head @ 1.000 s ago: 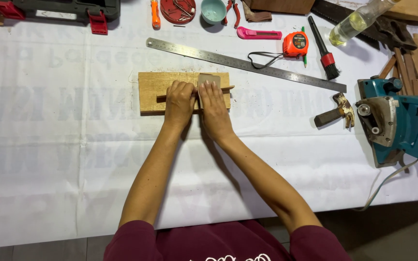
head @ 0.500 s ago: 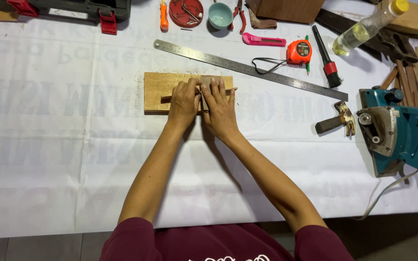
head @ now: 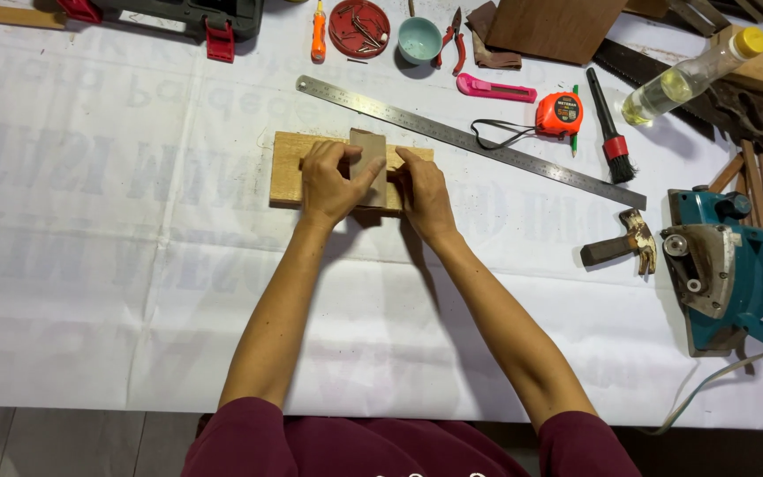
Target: Measuring and sanding wooden pieces on a workbench for assembly.
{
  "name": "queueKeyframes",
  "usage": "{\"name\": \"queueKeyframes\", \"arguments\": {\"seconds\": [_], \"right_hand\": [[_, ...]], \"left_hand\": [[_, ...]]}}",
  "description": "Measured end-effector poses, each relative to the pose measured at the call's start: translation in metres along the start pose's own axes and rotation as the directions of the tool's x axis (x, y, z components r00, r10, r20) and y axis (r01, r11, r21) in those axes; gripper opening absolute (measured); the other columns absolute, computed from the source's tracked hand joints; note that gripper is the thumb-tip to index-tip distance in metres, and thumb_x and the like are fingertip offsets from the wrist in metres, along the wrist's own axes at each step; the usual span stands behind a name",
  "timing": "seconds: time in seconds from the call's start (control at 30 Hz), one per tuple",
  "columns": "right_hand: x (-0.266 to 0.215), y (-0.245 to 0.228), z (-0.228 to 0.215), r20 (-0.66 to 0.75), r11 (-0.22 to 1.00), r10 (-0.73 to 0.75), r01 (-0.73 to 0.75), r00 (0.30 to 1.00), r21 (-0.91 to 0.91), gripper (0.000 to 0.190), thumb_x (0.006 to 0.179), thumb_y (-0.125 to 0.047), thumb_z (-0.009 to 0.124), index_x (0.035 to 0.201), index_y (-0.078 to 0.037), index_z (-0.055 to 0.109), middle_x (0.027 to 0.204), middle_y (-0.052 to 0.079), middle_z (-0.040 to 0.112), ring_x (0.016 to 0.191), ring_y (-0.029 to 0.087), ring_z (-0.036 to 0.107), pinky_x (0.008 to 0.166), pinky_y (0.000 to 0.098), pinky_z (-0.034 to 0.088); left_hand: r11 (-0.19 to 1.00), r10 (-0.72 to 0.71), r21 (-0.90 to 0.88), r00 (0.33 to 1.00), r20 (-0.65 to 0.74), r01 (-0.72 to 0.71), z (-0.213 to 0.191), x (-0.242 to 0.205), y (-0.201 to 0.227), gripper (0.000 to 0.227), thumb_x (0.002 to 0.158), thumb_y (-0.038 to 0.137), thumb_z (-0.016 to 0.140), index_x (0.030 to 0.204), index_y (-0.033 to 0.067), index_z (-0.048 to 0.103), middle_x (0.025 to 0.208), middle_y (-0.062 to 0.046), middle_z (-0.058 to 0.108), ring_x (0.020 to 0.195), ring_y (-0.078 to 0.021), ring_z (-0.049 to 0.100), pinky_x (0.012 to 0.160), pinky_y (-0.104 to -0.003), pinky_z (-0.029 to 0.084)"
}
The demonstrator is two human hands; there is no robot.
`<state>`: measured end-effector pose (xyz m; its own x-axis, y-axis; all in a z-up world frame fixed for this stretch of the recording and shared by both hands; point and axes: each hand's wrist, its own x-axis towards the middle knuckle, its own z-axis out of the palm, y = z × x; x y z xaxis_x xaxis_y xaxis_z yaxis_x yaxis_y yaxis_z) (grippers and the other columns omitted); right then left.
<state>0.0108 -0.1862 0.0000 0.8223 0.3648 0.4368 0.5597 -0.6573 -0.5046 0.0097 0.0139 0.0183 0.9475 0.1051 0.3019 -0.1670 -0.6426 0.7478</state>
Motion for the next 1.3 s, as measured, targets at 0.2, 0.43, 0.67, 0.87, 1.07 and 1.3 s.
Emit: {"name": "queueKeyframes", "arguments": {"seconds": [0.2,0.43,0.67,0.87,1.07,1.3], "right_hand": [[0.003,-0.015,0.004,-0.027,0.998,-0.026,0.025,0.999,-0.050,0.038,0.091,-0.007,0.077,0.128,-0.010,0.068,0.102,0.008,0.064,0.098,0.027,0.059,0.090,0.0398,0.048],[-0.002,-0.006,0.007,-0.055,0.998,-0.048,0.046,0.997,-0.037,0.044,0.083,-0.001,0.073,0.126,-0.008,0.070,0.109,0.008,0.065,0.105,0.028,0.060,0.095,0.0386,0.048],[0.005,-0.005,0.009,-0.052,0.999,-0.034,0.033,0.998,-0.022,0.033,0.092,-0.010,0.077,0.124,-0.012,0.072,0.102,0.004,0.064,0.099,0.023,0.058,0.091,0.0383,0.046],[0.002,-0.003,0.009,-0.025,0.999,-0.015,0.014,1.000,-0.037,0.029,0.091,-0.013,0.077,0.120,-0.013,0.072,0.101,0.003,0.063,0.098,0.022,0.057,0.089,0.0380,0.044],[0.001,0.002,0.013,-0.045,0.998,-0.027,0.024,0.999,-0.055,0.031,0.089,-0.010,0.076,0.119,-0.013,0.072,0.103,0.003,0.064,0.100,0.023,0.057,0.092,0.0381,0.044],[-0.002,-0.003,0.009,-0.043,0.997,-0.047,0.044,0.998,-0.067,0.029,0.094,-0.017,0.078,0.123,-0.015,0.073,0.101,0.003,0.065,0.098,0.023,0.059,0.088,0.0392,0.046]], "left_hand": [[0.907,0.025,0.420,0.998,-0.054,0.000,0.022,-0.019,0.006,0.031,0.089,0.021,0.077,0.117,0.0095,0.070,0.119,-0.009,0.063,0.110,-0.0228,0.059,0.089,-0.046,0.051],[0.885,0.116,0.462,0.989,-0.088,-0.063,0.032,-0.036,0.027,0.053,0.082,0.020,0.076,0.126,-0.0060,0.062,0.133,-0.023,0.055,0.108,-0.0362,0.058,0.081,-0.050,0.055],[0.834,0.124,0.550,0.983,-0.137,-0.029,0.036,-0.036,0.012,0.030,0.098,0.005,0.063,0.126,-0.0051,0.062,0.135,-0.016,0.058,0.102,-0.0277,0.062,0.072,-0.036,0.060],[0.832,0.076,0.554,0.991,-0.114,0.000,0.019,-0.030,-0.003,0.022,0.100,0.008,0.064,0.118,-0.0041,0.066,0.131,-0.014,0.059,0.099,-0.0271,0.062,0.068,-0.035,0.059],[0.859,0.128,0.511,0.981,-0.143,-0.038,0.047,-0.034,0.026,0.023,0.092,0.006,0.067,0.111,-0.0076,0.069,0.135,-0.017,0.058,0.098,-0.0277,0.063,0.070,-0.035,0.061],[0.878,0.058,0.477,0.980,-0.190,0.040,-0.012,-0.038,-0.010,0.024,0.096,0.011,0.066,0.116,-0.0030,0.071,0.133,-0.015,0.058,0.107,-0.0302,0.063,0.079,-0.041,0.061]]}}
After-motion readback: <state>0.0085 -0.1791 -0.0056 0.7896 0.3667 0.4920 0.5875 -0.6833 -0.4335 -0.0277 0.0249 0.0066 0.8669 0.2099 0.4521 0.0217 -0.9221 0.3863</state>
